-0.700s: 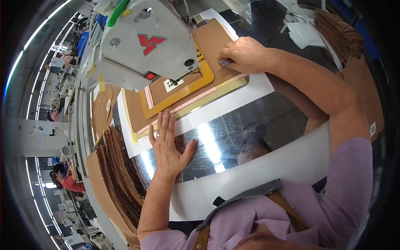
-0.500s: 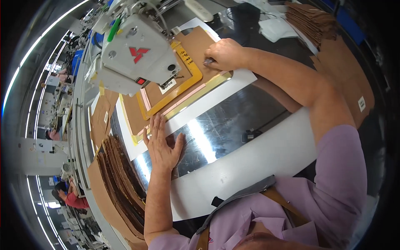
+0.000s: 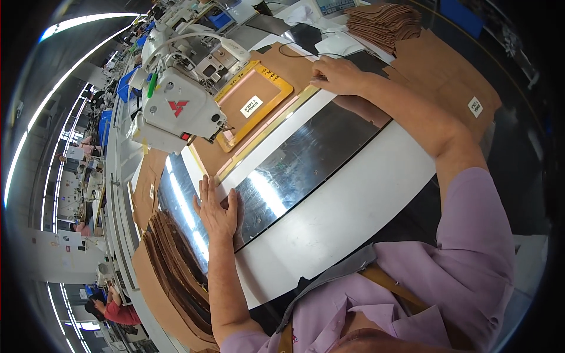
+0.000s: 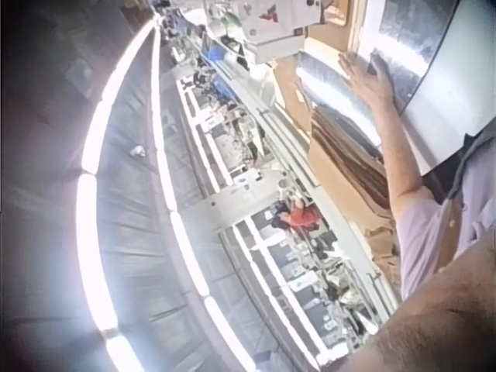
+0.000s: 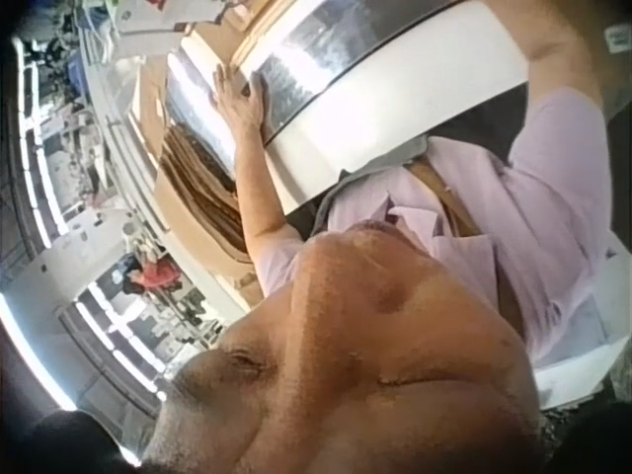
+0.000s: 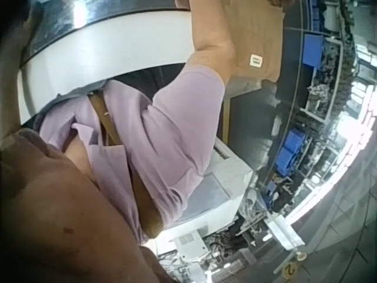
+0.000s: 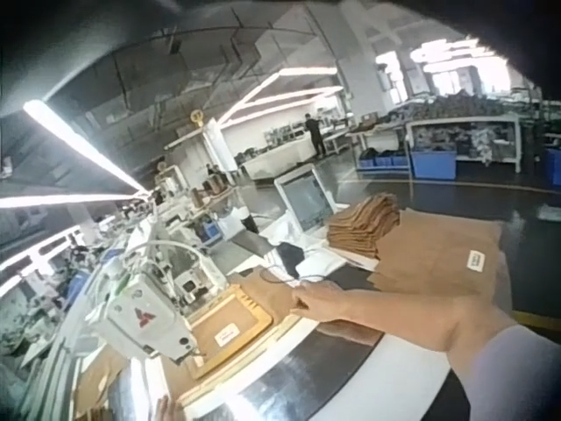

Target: Sewing rectangular leather patches onto larger brown fabric panels using an automated sewing machine.

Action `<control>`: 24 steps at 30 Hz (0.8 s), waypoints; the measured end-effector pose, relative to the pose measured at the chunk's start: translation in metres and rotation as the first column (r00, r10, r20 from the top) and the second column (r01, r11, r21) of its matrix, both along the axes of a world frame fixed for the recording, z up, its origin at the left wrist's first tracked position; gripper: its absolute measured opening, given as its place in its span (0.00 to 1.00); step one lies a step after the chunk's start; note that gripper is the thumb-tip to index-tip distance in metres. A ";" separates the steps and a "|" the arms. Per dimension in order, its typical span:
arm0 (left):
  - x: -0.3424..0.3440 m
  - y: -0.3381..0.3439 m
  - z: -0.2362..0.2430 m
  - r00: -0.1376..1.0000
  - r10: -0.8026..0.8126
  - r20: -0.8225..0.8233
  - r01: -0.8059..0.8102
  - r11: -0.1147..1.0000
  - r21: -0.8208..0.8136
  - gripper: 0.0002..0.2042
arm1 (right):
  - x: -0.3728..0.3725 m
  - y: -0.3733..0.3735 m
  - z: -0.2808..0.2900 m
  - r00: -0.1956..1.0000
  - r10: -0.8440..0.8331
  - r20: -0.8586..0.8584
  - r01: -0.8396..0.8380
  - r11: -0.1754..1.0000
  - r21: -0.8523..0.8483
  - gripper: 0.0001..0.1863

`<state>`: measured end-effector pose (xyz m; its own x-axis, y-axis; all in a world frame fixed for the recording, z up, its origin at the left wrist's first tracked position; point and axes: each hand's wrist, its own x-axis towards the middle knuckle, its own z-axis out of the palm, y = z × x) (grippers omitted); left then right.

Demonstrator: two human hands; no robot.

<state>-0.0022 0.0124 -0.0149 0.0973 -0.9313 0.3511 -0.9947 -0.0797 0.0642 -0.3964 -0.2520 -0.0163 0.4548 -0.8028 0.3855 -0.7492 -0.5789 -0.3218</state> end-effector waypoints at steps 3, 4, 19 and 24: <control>-0.002 -0.003 0.002 1.000 0.008 0.022 -0.009 0.999 0.039 0.33 | -0.019 0.015 0.007 1.000 -0.026 -0.017 0.025 0.999 -0.029 0.16; -0.003 -0.006 0.003 0.997 -0.013 0.079 0.009 0.998 0.057 0.33 | -0.023 0.015 0.011 0.999 -0.027 -0.019 0.027 0.999 -0.030 0.16; 0.023 -0.102 -0.032 0.958 0.011 -0.286 -0.052 0.989 -0.136 0.29 | -0.075 -0.151 0.071 0.871 -0.483 -0.092 0.487 0.873 0.028 0.18; 0.012 -0.102 -0.018 0.963 0.081 -0.257 -0.069 0.996 0.058 0.29 | -0.044 -0.187 0.040 0.926 -0.349 -0.145 0.357 0.934 0.030 0.19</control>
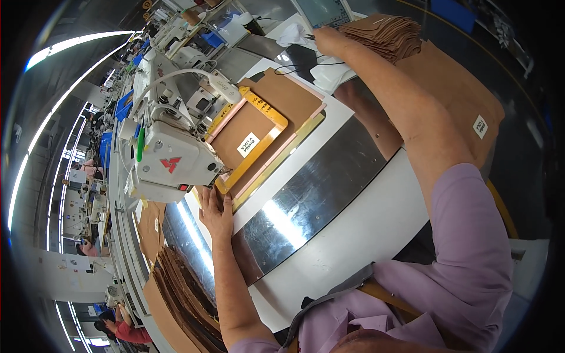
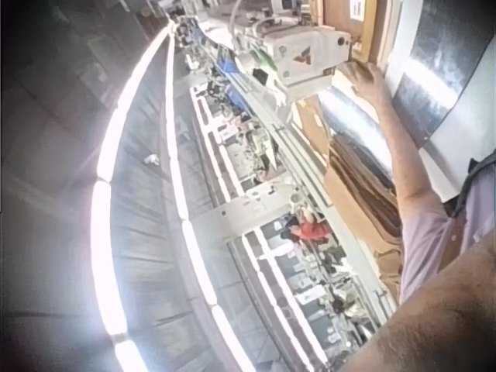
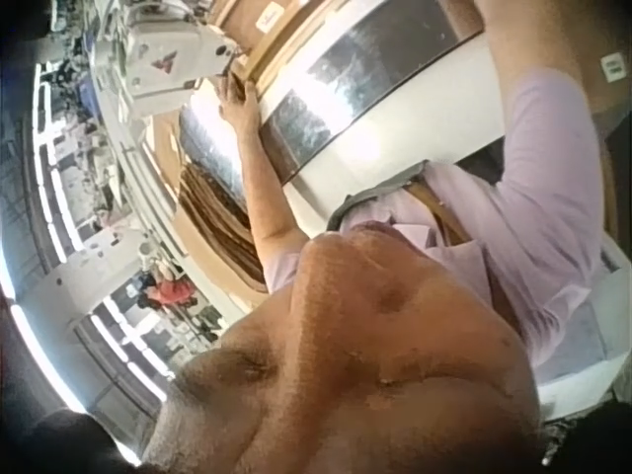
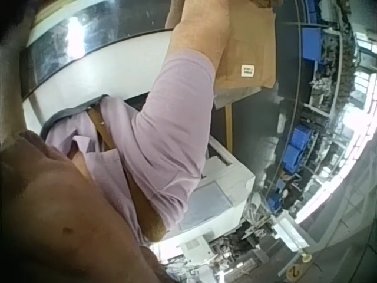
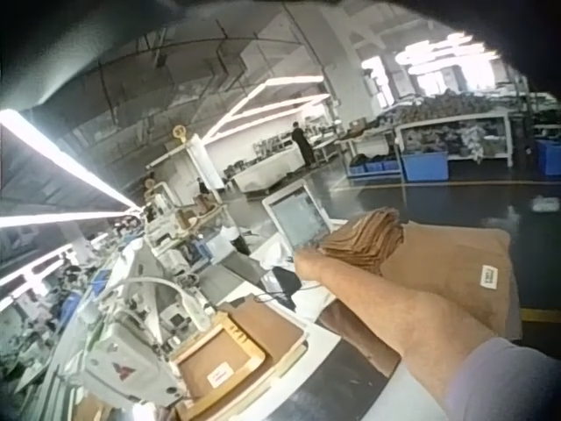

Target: Sewing rectangular leather patches onto larger brown fabric panels using an automated sewing machine.

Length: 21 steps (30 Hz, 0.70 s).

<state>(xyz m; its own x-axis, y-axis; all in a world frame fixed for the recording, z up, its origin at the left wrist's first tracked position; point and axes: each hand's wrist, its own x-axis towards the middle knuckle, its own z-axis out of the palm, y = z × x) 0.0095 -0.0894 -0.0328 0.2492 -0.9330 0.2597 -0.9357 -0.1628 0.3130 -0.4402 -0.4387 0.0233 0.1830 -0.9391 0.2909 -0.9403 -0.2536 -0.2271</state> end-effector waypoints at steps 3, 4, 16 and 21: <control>-0.006 -0.001 0.004 0.999 0.036 0.010 -0.037 0.999 0.037 0.29 | 0.032 0.010 -0.019 0.987 0.148 0.067 -0.145 0.988 -0.042 0.25; -0.007 -0.001 0.006 0.999 0.032 0.010 -0.032 0.999 0.035 0.29 | 0.040 0.015 -0.020 0.970 0.221 0.104 -0.215 0.974 -0.066 0.29; -0.005 0.003 0.007 1.000 0.020 -0.013 -0.020 0.999 0.049 0.29 | 0.030 0.004 -0.021 0.892 0.451 0.024 -0.445 0.870 0.211 0.17; -0.006 0.002 0.003 0.991 -0.001 0.132 0.003 1.000 -0.014 0.27 | 0.029 -0.017 -0.016 0.930 0.363 -0.058 -0.343 0.914 0.216 0.09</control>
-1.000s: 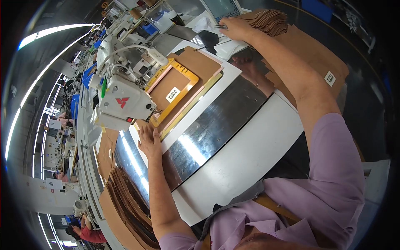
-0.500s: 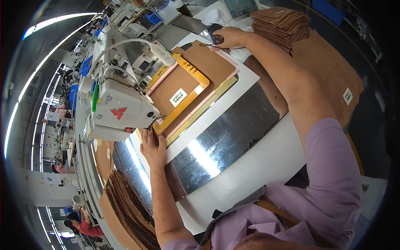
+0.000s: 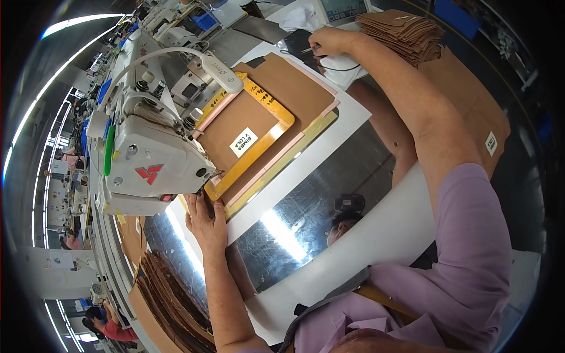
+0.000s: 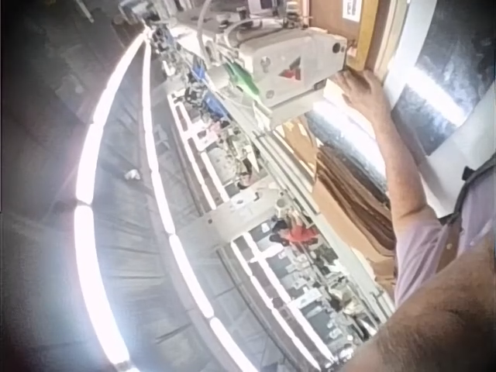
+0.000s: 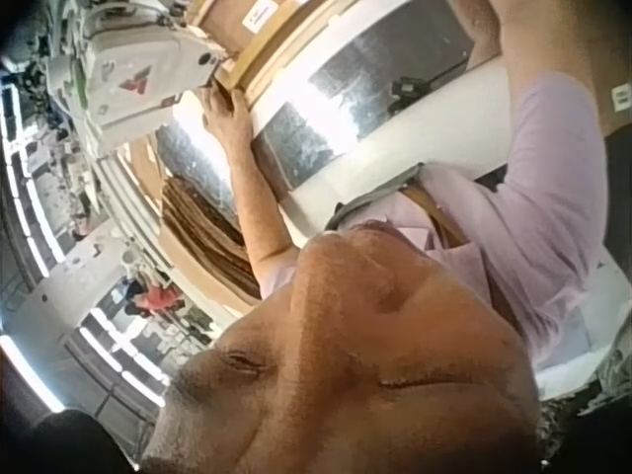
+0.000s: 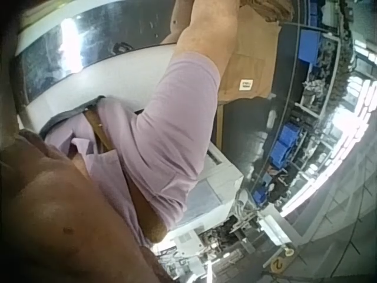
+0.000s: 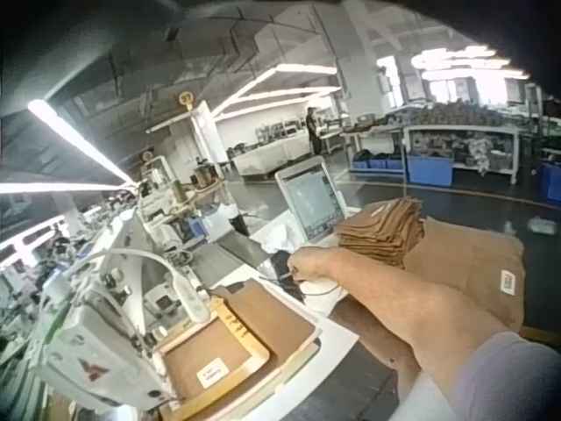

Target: Sewing rectangular leather patches onto larger brown fabric panels using an automated sewing machine.

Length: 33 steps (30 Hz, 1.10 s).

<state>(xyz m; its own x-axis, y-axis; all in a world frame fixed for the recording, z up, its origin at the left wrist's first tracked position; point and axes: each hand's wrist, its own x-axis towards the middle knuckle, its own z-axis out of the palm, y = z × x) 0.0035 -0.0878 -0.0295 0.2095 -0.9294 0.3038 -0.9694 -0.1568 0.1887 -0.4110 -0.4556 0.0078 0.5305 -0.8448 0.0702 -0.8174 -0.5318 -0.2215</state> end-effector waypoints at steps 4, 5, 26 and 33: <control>0.000 0.000 -0.001 1.000 0.005 -0.007 -0.005 1.000 0.001 0.27 | 0.018 -0.012 -0.005 0.954 -0.290 -0.072 0.251 0.908 -0.336 0.10; 0.002 0.001 -0.001 1.000 0.003 -0.005 -0.003 1.000 -0.005 0.27 | 0.027 -0.014 -0.006 0.958 -0.279 -0.070 0.242 0.912 -0.332 0.10; -0.008 -0.003 0.002 0.998 0.057 -0.012 -0.057 0.998 0.012 0.28 | 0.056 0.153 -0.019 0.993 -0.075 -0.088 0.023 0.874 -0.486 0.24; -0.008 0.000 0.004 1.000 0.000 0.024 0.001 0.998 -0.066 0.20 | 0.078 0.168 -0.030 0.991 -0.102 0.087 0.130 0.888 -0.442 0.08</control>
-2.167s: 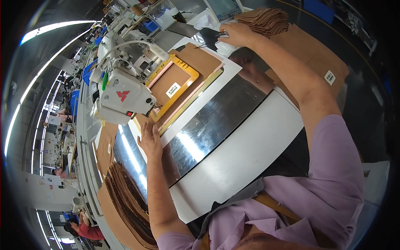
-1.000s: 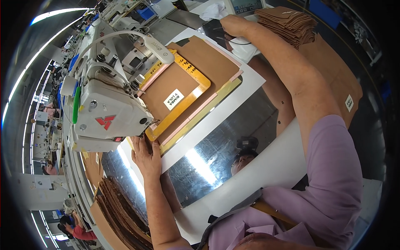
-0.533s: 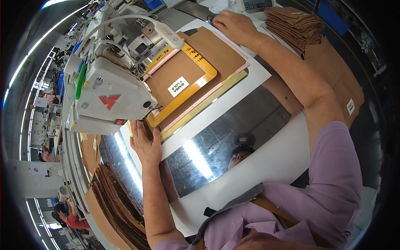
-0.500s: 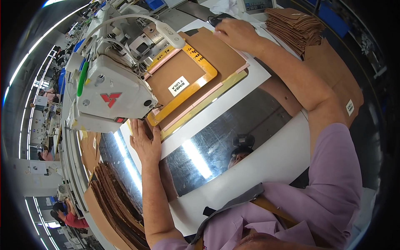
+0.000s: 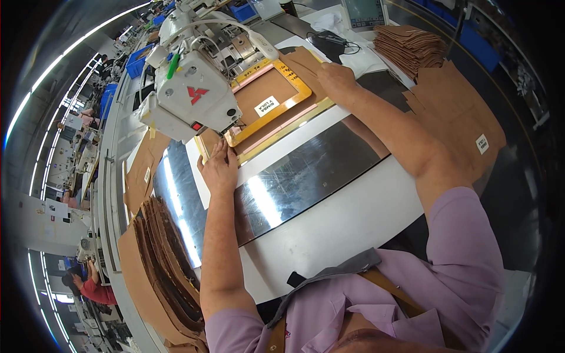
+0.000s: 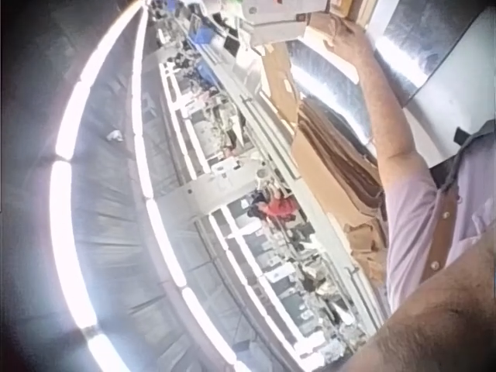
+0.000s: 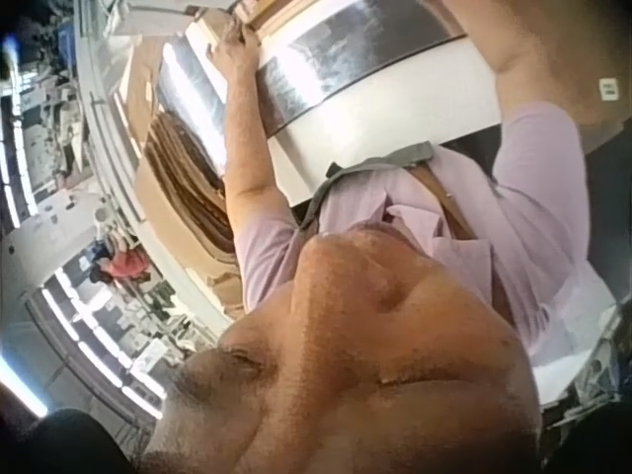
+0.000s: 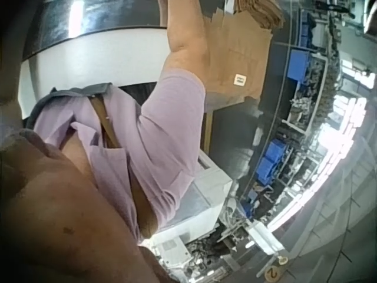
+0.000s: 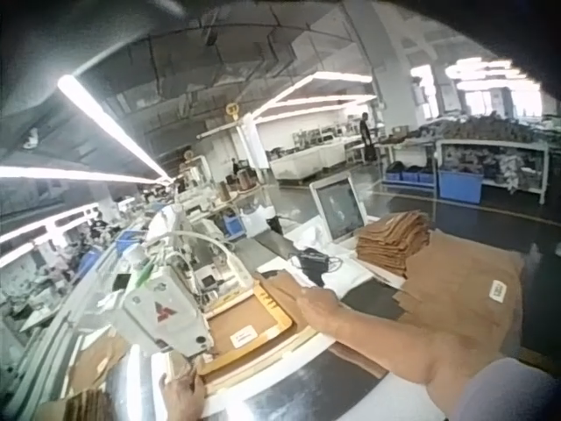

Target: Sewing rectangular leather patches onto larger brown fabric panels using an automated sewing machine.

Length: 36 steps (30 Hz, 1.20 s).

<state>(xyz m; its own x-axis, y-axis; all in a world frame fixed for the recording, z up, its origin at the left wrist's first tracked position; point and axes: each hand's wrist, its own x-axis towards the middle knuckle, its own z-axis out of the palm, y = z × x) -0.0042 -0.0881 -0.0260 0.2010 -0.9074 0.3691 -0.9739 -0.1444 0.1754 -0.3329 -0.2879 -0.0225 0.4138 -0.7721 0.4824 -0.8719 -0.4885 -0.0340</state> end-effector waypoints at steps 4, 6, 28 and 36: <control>-0.008 0.006 0.007 0.994 0.000 0.109 0.005 0.999 -0.043 0.16 | -0.001 0.001 -0.008 0.996 -0.048 0.080 0.047 0.999 0.018 0.08; -0.009 0.007 0.003 0.976 -0.014 0.217 0.058 0.978 -0.199 0.15 | -0.005 0.008 -0.006 0.983 -0.065 0.174 0.082 0.992 -0.096 0.11; -0.069 0.221 0.022 0.915 -0.195 0.354 0.208 0.978 0.002 0.15 | -0.117 0.165 0.029 0.926 0.216 0.311 -0.342 0.830 0.440 0.14; -0.107 0.257 -0.001 0.970 -0.237 -0.045 0.223 0.952 -0.208 0.35 | -0.130 0.209 0.017 0.816 -0.004 0.578 -0.200 0.936 0.290 0.14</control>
